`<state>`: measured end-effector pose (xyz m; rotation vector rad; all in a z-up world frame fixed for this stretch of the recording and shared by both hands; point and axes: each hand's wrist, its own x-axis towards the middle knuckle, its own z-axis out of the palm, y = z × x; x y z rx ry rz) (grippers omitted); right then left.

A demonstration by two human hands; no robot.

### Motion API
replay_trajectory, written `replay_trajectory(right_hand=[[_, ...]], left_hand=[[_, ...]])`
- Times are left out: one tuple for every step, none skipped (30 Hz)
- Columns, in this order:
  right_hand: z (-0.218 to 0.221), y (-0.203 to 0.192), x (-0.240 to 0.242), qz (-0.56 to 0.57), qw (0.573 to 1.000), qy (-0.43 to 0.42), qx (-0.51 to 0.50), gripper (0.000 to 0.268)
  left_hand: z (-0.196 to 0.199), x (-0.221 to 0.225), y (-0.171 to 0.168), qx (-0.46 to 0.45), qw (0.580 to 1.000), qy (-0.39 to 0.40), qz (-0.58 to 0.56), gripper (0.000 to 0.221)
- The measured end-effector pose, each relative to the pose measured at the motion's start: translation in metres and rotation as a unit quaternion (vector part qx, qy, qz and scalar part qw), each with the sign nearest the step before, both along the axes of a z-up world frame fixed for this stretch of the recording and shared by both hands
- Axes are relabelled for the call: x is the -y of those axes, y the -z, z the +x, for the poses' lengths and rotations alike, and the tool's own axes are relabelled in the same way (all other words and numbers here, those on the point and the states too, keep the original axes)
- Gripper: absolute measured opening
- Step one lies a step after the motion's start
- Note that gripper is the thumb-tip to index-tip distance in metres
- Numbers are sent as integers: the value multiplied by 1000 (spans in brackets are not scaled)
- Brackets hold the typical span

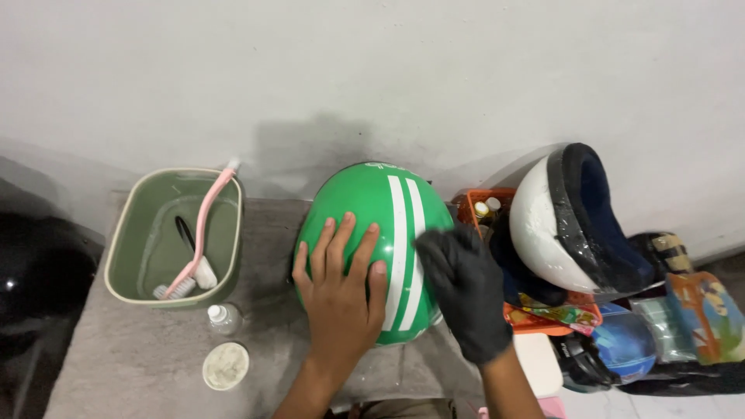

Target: The person applies a white paste from a small container onto a green helmet using a black cloth. They rub the paste over the helmet's surface, including the white stripes and the logo, then wipe it off with the cloth.

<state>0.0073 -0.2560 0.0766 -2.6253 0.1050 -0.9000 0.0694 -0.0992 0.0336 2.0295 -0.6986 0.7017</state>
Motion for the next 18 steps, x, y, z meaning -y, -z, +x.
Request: replay_trajectory(right_hand=[[9, -7, 2, -26, 1000, 2, -2, 19], [12, -4, 4, -26, 1000, 0, 2, 19], [16, -2, 7, -32, 999, 1, 18, 20], [19, 2, 8, -34, 999, 2, 33, 21], [9, 4, 3, -31, 999, -1, 37, 21], [-2, 5, 0, -8, 1000, 16, -3, 23], [-12, 6, -2, 14, 998, 33, -44, 25], [-13, 6, -4, 13, 998, 35, -42, 25], [-15, 6, -5, 14, 1000, 10, -20, 23], [-20, 5, -5, 10, 1000, -14, -3, 21], [-11, -2, -5, 7, 1000, -11, -6, 21], [0, -7, -6, 18, 1000, 0, 2, 18], [11, -13, -6, 29, 999, 11, 11, 15], [13, -11, -6, 32, 999, 13, 13, 15], [14, -9, -5, 18, 1000, -12, 18, 17], [19, -8, -4, 5, 999, -42, 26, 20], [10, -8, -9, 9, 998, -45, 30, 20], [1, -8, -13, -62, 996, -68, -22, 17]], left_hand=[[-1, 0, -1, 8, 1000, -4, 5, 40], [-1, -1, -2, 13, 1000, -6, 5, 40], [-1, -2, -4, -5, 1000, 5, -5, 39], [-1, -4, -5, -23, 1000, 17, -12, 38], [-1, -5, -4, -20, 1000, 14, -9, 38], [-2, -4, -2, -9, 1000, 10, -12, 38], [-2, -3, 0, 1, 1000, 7, -15, 38], [-1, -3, -2, 3, 1000, 9, -15, 38], [0, -2, -4, -6, 1000, 8, -4, 39], [-3, 0, -4, -21, 1000, 8, 3, 40], [-5, 1, -3, -24, 1000, 11, -1, 40], [-3, 1, -2, -17, 1000, 3, 3, 39], [-1, 1, -2, -9, 1000, -5, 6, 39], [0, 1, 0, -7, 1000, -3, 9, 39], [0, 1, 0, -16, 1000, -2, -2, 38], [2, 0, 0, -22, 1000, -5, -11, 38], [2, -1, -1, -18, 1000, -8, -7, 38], [1, -1, -1, -21, 1000, 0, -4, 38]])
